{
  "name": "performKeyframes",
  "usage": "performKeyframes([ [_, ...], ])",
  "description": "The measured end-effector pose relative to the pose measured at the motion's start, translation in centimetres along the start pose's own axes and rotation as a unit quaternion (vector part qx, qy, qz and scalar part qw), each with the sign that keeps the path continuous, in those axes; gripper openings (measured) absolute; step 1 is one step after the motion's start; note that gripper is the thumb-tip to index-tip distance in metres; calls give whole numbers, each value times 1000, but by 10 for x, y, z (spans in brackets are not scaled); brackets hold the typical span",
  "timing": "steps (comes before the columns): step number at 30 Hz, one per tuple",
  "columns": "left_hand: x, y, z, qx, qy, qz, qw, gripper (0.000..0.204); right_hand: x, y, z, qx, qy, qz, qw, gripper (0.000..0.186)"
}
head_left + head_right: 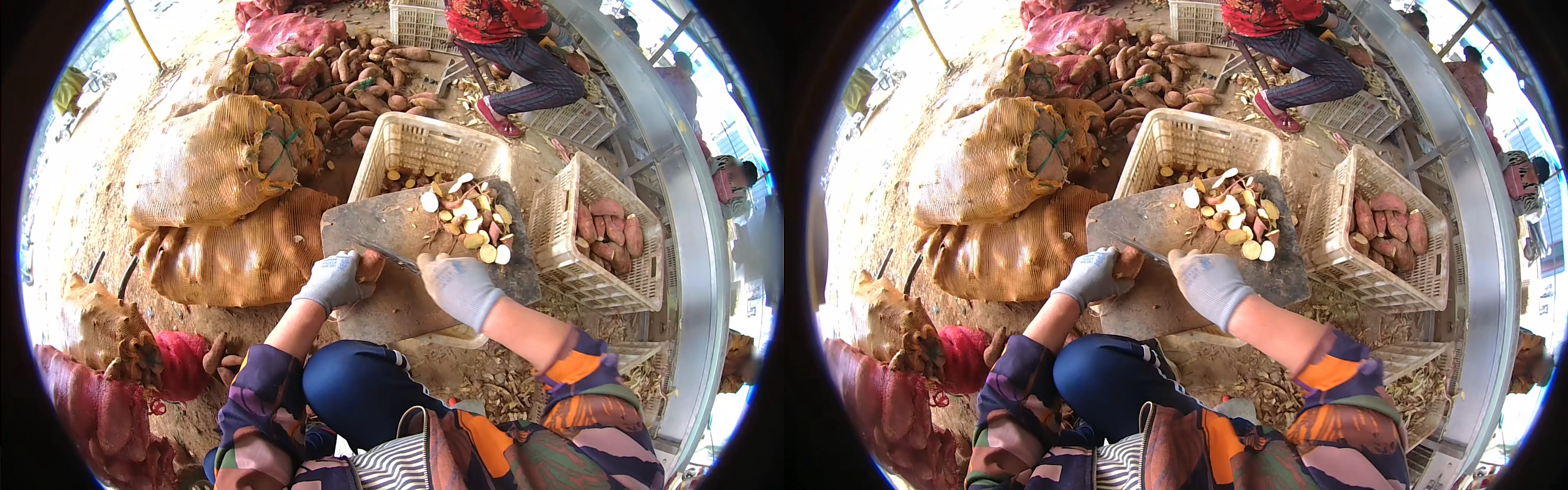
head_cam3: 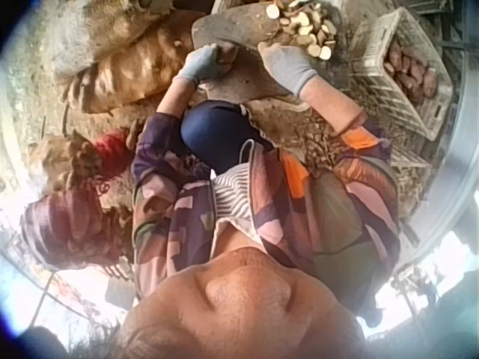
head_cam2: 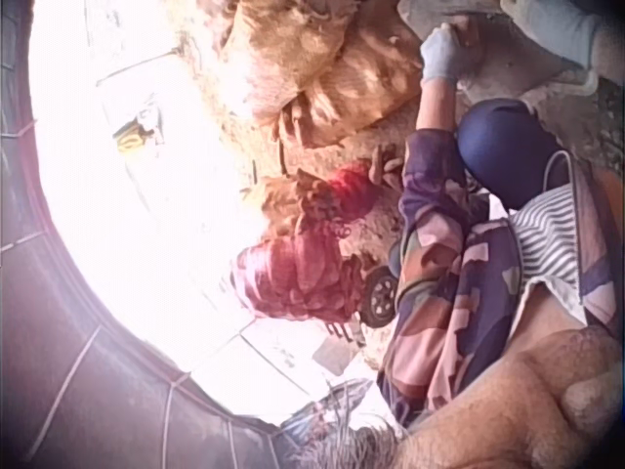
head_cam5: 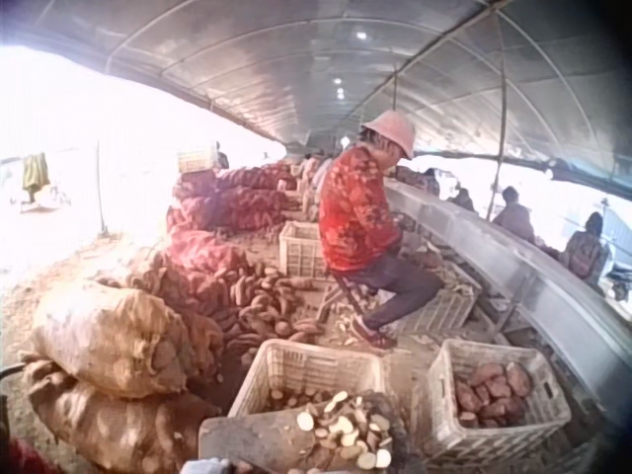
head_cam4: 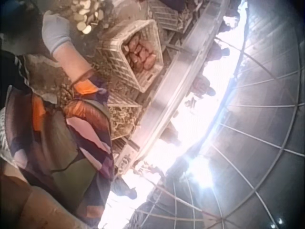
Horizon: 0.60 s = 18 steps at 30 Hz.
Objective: The person sits on the ground and peels sweet potatoes using a knife, then slices them into rounds on a cutting board. The person places the sliced pieces into a white plastic crate and occasionally picks up new potatoes from nearby mesh bags.
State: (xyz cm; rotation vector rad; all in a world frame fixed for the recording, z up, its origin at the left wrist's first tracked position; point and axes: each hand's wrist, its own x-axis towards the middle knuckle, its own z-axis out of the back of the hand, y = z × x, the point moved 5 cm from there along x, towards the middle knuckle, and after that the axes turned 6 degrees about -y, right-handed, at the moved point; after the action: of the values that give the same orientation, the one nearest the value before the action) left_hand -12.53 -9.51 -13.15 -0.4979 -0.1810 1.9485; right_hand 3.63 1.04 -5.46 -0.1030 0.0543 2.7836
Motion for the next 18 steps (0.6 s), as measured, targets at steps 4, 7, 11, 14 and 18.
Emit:
performKeyframes([
  [4, 9, -12, 2, 55, 2, -79, 995, 51, 17, 2, -69, 52, -10, -55, 997, 11],
  [7, 3, -45, 6, 197, -23, -229, 953, 44, 5, -10, -71, 232, -47, -102, 966, 14],
  [11, -17, -42, 8, 54, -133, -246, 958, 53, -34, -19, -74, 281, -54, -204, 936, 19],
  [14, -16, -33, 0, -27, -207, -166, 964, 69, -57, -28, -78, 294, -80, -228, 925, 20],
  [18, -15, -22, 1, -153, -220, 58, 962, 90, -60, -38, -61, 237, -188, -190, 934, 17],
])
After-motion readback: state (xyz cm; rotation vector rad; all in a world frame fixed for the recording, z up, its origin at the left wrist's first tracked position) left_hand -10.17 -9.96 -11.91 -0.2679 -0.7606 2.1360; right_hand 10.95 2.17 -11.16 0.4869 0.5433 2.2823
